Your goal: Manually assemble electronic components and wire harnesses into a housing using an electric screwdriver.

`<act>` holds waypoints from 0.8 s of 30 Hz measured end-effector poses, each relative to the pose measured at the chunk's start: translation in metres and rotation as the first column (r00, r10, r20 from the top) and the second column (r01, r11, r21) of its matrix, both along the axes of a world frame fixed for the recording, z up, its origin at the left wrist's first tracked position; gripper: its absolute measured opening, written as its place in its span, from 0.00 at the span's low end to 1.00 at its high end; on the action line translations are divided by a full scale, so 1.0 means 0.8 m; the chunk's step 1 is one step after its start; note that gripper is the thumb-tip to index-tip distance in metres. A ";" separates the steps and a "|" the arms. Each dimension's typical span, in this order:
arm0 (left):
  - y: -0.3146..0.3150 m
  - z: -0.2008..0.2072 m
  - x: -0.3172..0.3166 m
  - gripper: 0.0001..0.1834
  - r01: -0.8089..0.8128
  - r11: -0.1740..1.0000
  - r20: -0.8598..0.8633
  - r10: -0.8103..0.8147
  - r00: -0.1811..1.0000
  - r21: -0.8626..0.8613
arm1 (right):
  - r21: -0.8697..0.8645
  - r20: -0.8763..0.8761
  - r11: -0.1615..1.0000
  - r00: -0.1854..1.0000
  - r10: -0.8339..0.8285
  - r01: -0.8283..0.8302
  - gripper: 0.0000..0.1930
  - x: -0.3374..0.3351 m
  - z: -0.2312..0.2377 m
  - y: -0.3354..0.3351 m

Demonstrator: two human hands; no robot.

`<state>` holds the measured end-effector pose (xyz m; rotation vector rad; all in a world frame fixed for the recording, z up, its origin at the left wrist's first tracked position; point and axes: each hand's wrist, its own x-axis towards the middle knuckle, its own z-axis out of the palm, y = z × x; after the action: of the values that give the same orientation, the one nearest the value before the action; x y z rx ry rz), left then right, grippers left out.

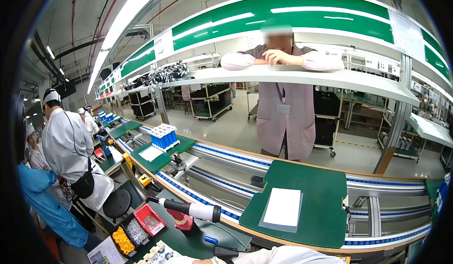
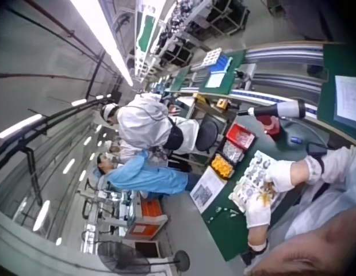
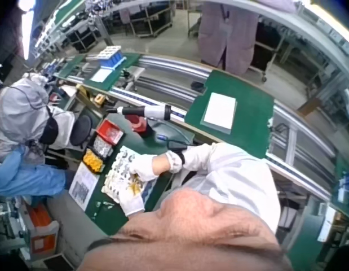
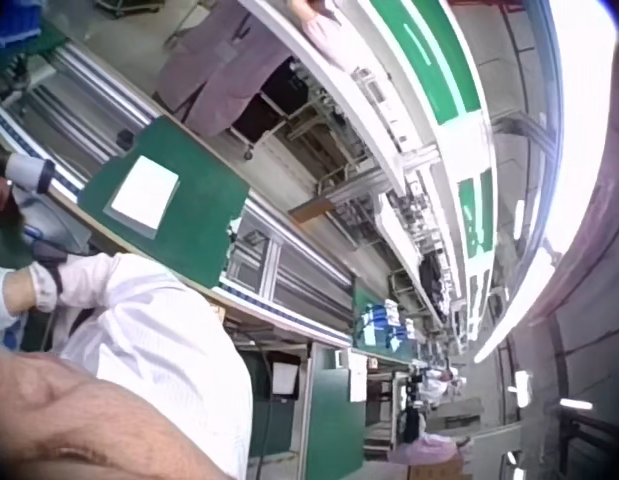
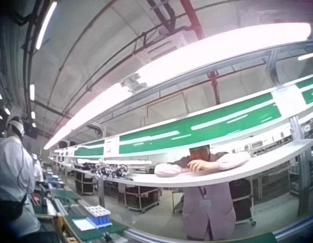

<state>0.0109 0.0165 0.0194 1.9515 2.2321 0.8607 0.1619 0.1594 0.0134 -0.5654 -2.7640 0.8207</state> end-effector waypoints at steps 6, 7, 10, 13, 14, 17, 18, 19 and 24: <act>-0.020 -0.001 -0.001 0.19 -0.058 0.995 0.074 0.063 0.995 -0.075 | -0.104 -0.136 0.991 0.988 0.069 -0.083 0.15 -0.002 -0.019 0.004; -0.018 0.000 -0.002 0.20 -0.054 0.995 0.095 0.062 0.994 -0.084 | -0.106 -0.166 0.990 0.983 0.079 -0.098 0.15 0.000 -0.023 0.004; -0.003 0.004 0.001 0.20 -0.025 0.993 0.137 0.041 0.990 -0.115 | -0.088 -0.236 0.994 0.971 0.046 -0.069 0.16 0.006 -0.043 0.017; -0.011 -0.002 -0.011 0.20 -0.080 0.991 0.139 0.094 0.986 -0.103 | -0.057 -0.300 0.988 0.946 0.120 -0.144 0.17 -0.010 -0.057 0.012; -0.014 -0.005 -0.012 0.20 -0.096 0.991 0.139 0.109 0.984 -0.097 | -0.051 -0.379 0.983 0.914 0.145 -0.177 0.18 -0.013 -0.060 0.013; -0.006 -0.001 -0.011 0.20 -0.084 0.992 0.137 0.097 0.986 -0.097 | -0.130 -0.308 0.983 0.948 0.083 -0.128 0.19 -0.009 -0.045 0.007; -0.004 0.001 -0.011 0.20 -0.086 0.992 0.136 0.098 0.986 -0.095 | -0.130 -0.309 0.983 0.948 0.081 -0.126 0.19 -0.009 -0.041 0.004; -0.001 0.002 -0.012 0.19 -0.074 0.993 0.135 0.087 0.987 -0.095 | -0.130 -0.281 0.990 0.959 0.025 -0.064 0.19 -0.007 -0.039 0.002; -0.011 -0.002 -0.019 0.19 -0.119 0.990 0.135 0.129 0.982 -0.078 | -0.169 -0.208 0.985 0.978 0.012 -0.048 0.19 -0.015 -0.038 0.001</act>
<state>-0.0045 0.0077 0.0178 1.6825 2.2891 0.8894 0.1496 0.1602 -0.0172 -0.4398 -2.5350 1.0695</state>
